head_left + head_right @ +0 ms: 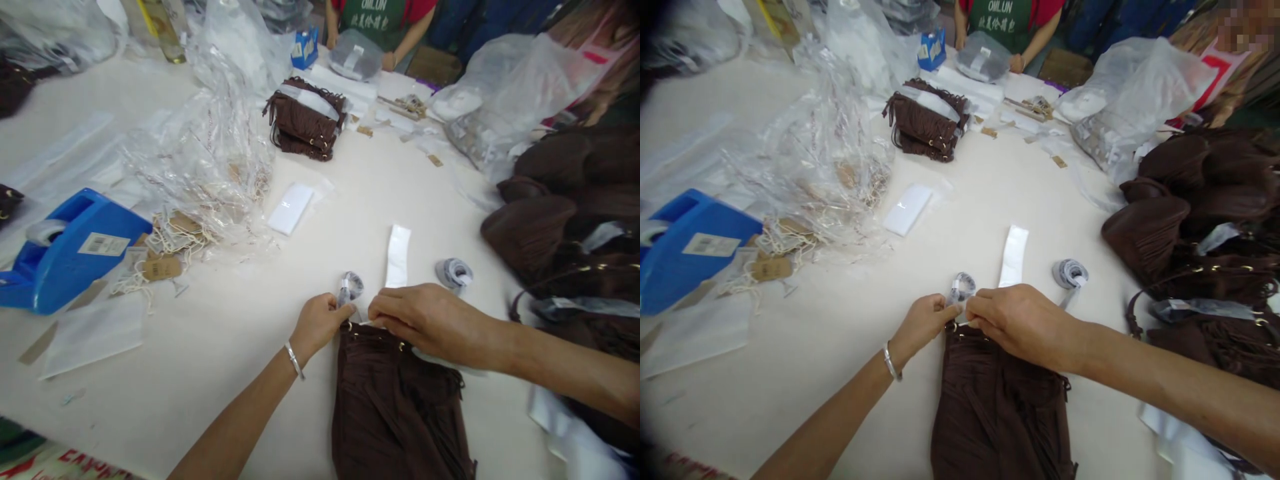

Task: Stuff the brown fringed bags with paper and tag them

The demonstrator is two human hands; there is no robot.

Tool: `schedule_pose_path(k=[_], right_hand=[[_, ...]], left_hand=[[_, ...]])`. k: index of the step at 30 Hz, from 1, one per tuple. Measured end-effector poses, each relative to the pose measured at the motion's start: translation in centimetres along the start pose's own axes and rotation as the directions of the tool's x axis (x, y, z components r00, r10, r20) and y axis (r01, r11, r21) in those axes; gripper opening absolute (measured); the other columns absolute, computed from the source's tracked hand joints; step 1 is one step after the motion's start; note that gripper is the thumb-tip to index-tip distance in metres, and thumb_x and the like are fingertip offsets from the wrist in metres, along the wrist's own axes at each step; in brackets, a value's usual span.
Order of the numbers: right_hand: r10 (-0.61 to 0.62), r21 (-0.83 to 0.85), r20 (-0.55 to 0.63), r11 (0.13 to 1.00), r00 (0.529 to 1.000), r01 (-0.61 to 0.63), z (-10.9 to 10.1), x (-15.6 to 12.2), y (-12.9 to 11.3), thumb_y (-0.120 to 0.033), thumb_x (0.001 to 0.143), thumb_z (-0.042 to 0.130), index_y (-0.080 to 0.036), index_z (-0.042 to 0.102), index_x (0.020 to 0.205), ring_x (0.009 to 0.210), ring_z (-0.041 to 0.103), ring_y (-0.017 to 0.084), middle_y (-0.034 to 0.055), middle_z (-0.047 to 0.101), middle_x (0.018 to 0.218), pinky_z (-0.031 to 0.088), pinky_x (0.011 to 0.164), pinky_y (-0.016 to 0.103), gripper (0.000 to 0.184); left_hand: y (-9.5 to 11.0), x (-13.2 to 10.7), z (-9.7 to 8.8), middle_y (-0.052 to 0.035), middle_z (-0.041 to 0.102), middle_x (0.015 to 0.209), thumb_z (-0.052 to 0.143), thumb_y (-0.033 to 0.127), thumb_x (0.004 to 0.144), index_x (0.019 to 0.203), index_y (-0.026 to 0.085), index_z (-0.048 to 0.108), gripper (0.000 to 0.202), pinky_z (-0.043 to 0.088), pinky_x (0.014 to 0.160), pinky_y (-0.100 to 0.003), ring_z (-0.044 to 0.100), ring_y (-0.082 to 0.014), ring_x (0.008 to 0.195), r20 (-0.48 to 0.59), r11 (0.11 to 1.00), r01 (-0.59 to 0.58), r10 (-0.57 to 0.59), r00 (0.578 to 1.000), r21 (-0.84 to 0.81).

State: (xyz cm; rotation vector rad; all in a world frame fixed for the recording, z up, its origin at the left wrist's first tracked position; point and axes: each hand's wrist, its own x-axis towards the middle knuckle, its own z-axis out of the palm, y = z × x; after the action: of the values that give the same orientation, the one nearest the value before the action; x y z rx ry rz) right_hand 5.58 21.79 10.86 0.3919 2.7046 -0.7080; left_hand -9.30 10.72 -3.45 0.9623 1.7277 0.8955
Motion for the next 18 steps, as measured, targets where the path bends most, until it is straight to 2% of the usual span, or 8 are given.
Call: schedule_pose_path(k=[4,8,18], right_hand=[[0.074,0.174,0.040,0.981,0.996,-0.079,0.2,1.0,1.4,-0.019,0.090,0.048,-0.021,0.062,0.096,0.070,0.057,0.013,-0.0009,0.064,0.080,0.037,0.064,0.023,0.015],[0.134,0.342,0.104,0.926,0.986,-0.162,0.9,1.8,2.6,-0.017,0.086,0.049,-0.019,0.063,0.093,0.066,0.057,0.013,-0.0017,0.062,0.074,0.039,0.062,0.022,0.016],[0.019,0.482,0.099,0.874,0.995,-0.065,3.5,3.1,5.4,-0.011,0.082,0.049,-0.019,0.065,0.094,0.068,0.056,0.011,-0.0020,0.064,0.077,0.040,0.063,0.020,0.022]], left_hand=[[0.4,-0.4,-0.5,0.0044,0.054,0.062,0.056,0.052,0.081,0.068,0.019,0.059,0.036,0.031,0.057,-0.024,0.049,-0.0117,0.061,0.003,0.998,-0.040,0.040,0.999,-0.053],[0.5,-0.9,-1.0,0.0021,0.058,0.071,0.057,0.049,0.081,0.073,0.018,0.063,0.032,0.035,0.062,-0.025,0.051,-0.0131,0.068,-0.004,0.990,-0.063,0.063,0.998,-0.128],[1.1,-2.7,-1.0,0.0047,0.047,0.063,0.050,0.044,0.090,0.079,0.019,0.055,0.027,0.030,0.055,-0.023,0.042,-0.0100,0.058,-0.061,0.985,0.013,-0.024,0.998,-0.169]])
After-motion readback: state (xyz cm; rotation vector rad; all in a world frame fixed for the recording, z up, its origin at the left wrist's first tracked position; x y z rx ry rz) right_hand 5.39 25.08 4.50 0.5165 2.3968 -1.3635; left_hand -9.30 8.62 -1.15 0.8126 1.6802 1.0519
